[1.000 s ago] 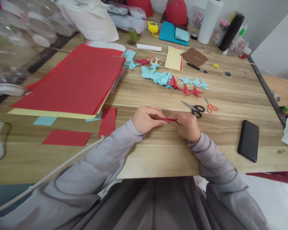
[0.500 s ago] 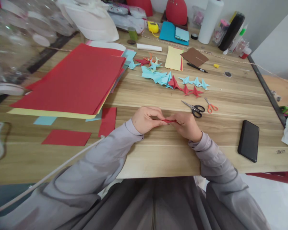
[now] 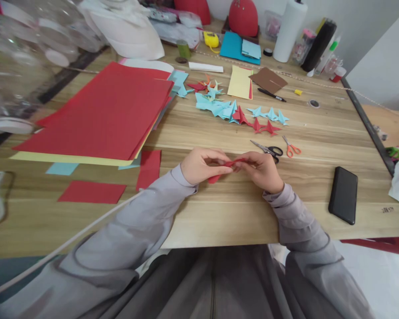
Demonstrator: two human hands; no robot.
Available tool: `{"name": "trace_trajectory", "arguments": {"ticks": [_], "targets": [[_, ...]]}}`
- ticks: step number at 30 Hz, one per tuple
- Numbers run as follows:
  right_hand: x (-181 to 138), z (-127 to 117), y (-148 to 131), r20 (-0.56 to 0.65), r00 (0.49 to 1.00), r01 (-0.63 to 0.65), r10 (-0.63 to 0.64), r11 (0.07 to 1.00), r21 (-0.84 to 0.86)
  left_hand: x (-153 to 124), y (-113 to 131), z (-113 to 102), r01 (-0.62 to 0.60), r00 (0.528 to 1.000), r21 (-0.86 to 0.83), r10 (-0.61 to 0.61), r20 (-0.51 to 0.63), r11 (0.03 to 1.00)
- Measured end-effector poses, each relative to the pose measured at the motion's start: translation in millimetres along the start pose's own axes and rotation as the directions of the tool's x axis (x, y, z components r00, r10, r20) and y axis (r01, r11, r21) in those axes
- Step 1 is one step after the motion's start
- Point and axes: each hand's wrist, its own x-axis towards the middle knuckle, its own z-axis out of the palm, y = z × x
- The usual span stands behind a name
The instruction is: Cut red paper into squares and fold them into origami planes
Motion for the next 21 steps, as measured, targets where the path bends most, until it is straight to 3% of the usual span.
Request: {"name": "trace_trajectory", "arguments": {"ticks": [5, 9, 13, 21], "targets": [[1.0, 2.0, -3.6, 0.038, 0.998, -0.063, 0.059, 0.991, 0.118, 2.5, 2.6, 2.0, -0.012, 1.0, -0.007, 0.012, 0.012, 1.0], [1.3, 3.3, -3.0, 0.025, 0.994, -0.11, 0.107, 0.987, 0.122, 3.2, -0.9, 5.1, 0.121, 0.993, -0.042, -0.12, 0.021, 0.992], [2.2, 4.8, -1.6, -0.02, 0.989, -0.142, 0.147, 0.98, 0.137, 1.5, -3.3, 9.3, 0.188, 0.982, -0.19, -0.185, 0.035, 0.964], [2.3, 5.9, -2.1, 0.002, 0.985, -0.169, 0.173, 0.958, 0.233, -1.5, 1.7, 13.8, 0.16, 0.987, -0.207, -0.164, 0.001, 0.965]]}}
